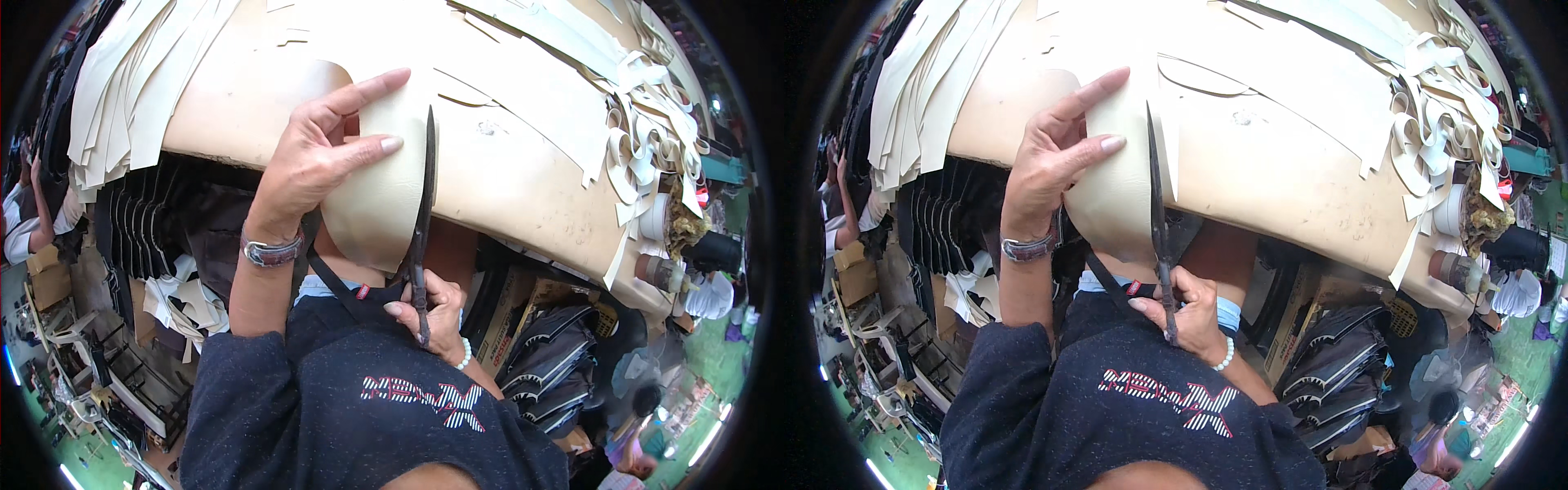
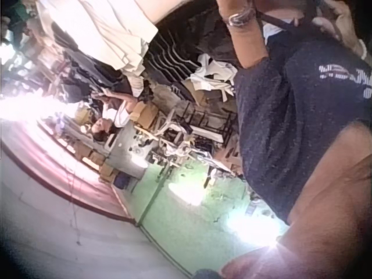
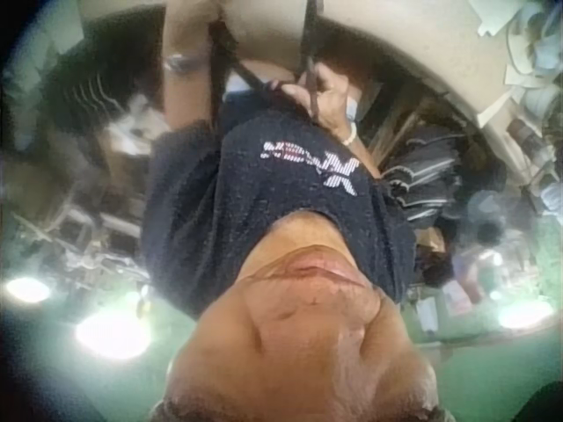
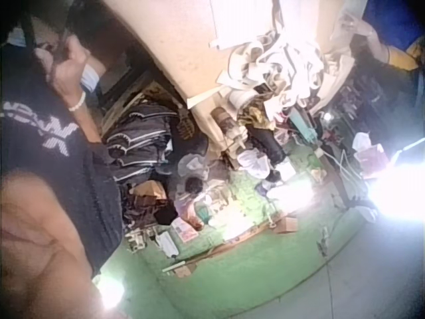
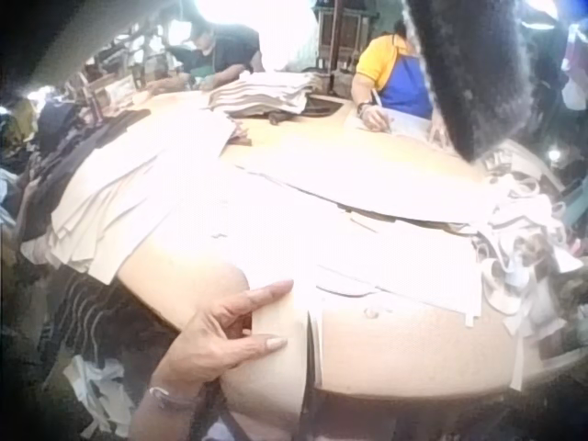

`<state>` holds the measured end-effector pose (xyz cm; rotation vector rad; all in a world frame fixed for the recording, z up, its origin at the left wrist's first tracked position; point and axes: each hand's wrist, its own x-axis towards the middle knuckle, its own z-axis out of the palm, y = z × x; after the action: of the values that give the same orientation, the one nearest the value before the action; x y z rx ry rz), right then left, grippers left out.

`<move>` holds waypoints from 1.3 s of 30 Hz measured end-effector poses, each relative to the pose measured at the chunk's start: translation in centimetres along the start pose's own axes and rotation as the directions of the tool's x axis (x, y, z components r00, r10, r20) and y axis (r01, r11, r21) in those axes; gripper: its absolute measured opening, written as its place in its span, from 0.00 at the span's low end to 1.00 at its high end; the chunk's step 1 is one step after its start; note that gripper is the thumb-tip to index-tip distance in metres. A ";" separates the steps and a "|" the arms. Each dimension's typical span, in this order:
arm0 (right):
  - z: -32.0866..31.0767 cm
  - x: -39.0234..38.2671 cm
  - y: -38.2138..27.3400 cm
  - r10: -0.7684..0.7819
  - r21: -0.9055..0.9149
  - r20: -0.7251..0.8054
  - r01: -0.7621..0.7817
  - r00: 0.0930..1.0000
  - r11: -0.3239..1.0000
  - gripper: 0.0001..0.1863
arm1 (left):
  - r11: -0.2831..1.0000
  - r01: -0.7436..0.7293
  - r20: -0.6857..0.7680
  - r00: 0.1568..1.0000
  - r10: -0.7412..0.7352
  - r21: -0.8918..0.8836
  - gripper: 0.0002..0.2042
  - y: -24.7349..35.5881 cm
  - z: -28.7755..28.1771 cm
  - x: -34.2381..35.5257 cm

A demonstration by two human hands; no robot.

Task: The person uses shears to cut curved and straight edges on light-colored leather sheets, handling the pieces one at a time and moving scraps aside on a large work table.

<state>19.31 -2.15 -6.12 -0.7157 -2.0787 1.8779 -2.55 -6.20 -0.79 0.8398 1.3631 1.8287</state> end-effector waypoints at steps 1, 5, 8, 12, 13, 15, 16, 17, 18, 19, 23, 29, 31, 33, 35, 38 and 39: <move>0.0 0.1 -0.1 0.014 -0.003 -0.002 -0.014 1.000 1.000 0.20 | 1.000 0.003 0.009 1.000 -0.003 0.006 0.24 0.0 0.1 -0.2; -0.1 0.8 -0.6 0.006 0.005 -0.017 -0.006 1.000 1.000 0.19 | 0.998 0.001 0.010 1.000 -0.001 0.065 0.24 0.0 0.7 -1.1; -0.1 0.9 -1.0 0.001 0.001 -0.018 -0.001 1.000 1.000 0.20 | 0.995 -0.017 0.028 0.999 0.014 0.103 0.23 -0.2 0.6 -1.4; -0.1 0.8 -1.0 0.026 0.010 -0.017 -0.026 1.000 1.000 0.19 | 0.993 0.094 -0.008 0.996 -0.094 0.065 0.26 0.6 0.9 -1.5; -0.1 0.6 -0.8 0.046 0.016 -0.016 -0.045 0.999 0.999 0.19 | 0.993 0.097 -0.005 0.995 -0.097 0.067 0.26 0.7 0.9 -1.6; 0.0 0.5 -0.7 0.062 0.025 -0.023 -0.061 0.998 0.998 0.19 | 0.993 0.095 0.003 0.995 -0.095 0.069 0.26 0.6 0.8 -1.6; 0.1 0.4 -0.6 0.058 0.028 -0.033 -0.058 0.998 0.998 0.18 | 0.994 0.090 0.009 0.996 -0.091 0.069 0.26 0.4 0.8 -1.5; 0.2 0.4 -0.6 0.055 0.031 -0.043 -0.054 0.998 0.998 0.18 | 0.994 0.085 0.014 0.996 -0.086 0.069 0.26 0.3 0.7 -1.5; 0.2 0.4 -0.5 0.052 0.024 -0.039 -0.051 0.998 0.998 0.18 | 0.995 0.054 0.023 0.998 -0.056 0.086 0.25 0.1 0.6 -1.5; 0.2 0.4 -0.3 0.049 0.016 -0.035 -0.049 0.998 0.999 0.18 | 0.994 0.023 0.032 0.999 -0.026 0.103 0.25 -0.2 0.4 -1.6; 0.3 0.3 -0.4 0.061 0.002 -0.051 -0.061 0.997 0.998 0.19 | 0.995 0.005 0.061 0.998 -0.011 0.100 0.24 -0.4 0.2 -1.6; 0.0 0.1 0.3 0.013 -0.086 -0.018 -0.015 1.000 0.996 0.15 | 0.992 0.043 0.068 0.996 -0.051 0.117 0.24 -0.5 -0.1 -1.8; 0.0 0.0 0.4 0.014 -0.087 -0.025 -0.016 1.000 0.996 0.15 | 0.990 0.097 0.045 0.994 -0.102 0.105 0.25 -0.1 0.1 -1.8; 0.1 0.0 0.5 0.036 -0.072 -0.043 -0.039 0.998 0.997 0.17 | 0.987 0.126 0.037 0.991 -0.130 0.100 0.27 -0.1 0.1 -1.8; 0.3 -0.3 0.6 0.080 -0.039 -0.074 -0.083 0.994 0.996 0.20 | 0.986 0.130 0.044 0.990 -0.135 0.104 0.28 -0.4 0.1 -1.8; 0.4 -0.5 0.5 0.085 -0.033 -0.065 -0.087 0.994 0.996 0.19 | 1.000 -0.009 -0.029 1.000 0.009 -0.018 0.28 -1.3 -0.3 -0.7; 0.4 -0.5 0.5 0.089 -0.018 -0.055 -0.090 0.994 0.996 0.19 | 0.995 -0.036 -0.073 0.997 0.029 -0.096 0.28 -1.5 -0.2 -0.2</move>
<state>19.66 -2.71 -6.55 -0.8691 -2.0672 1.8641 -2.37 -6.12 -2.29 0.7570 1.2991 1.9507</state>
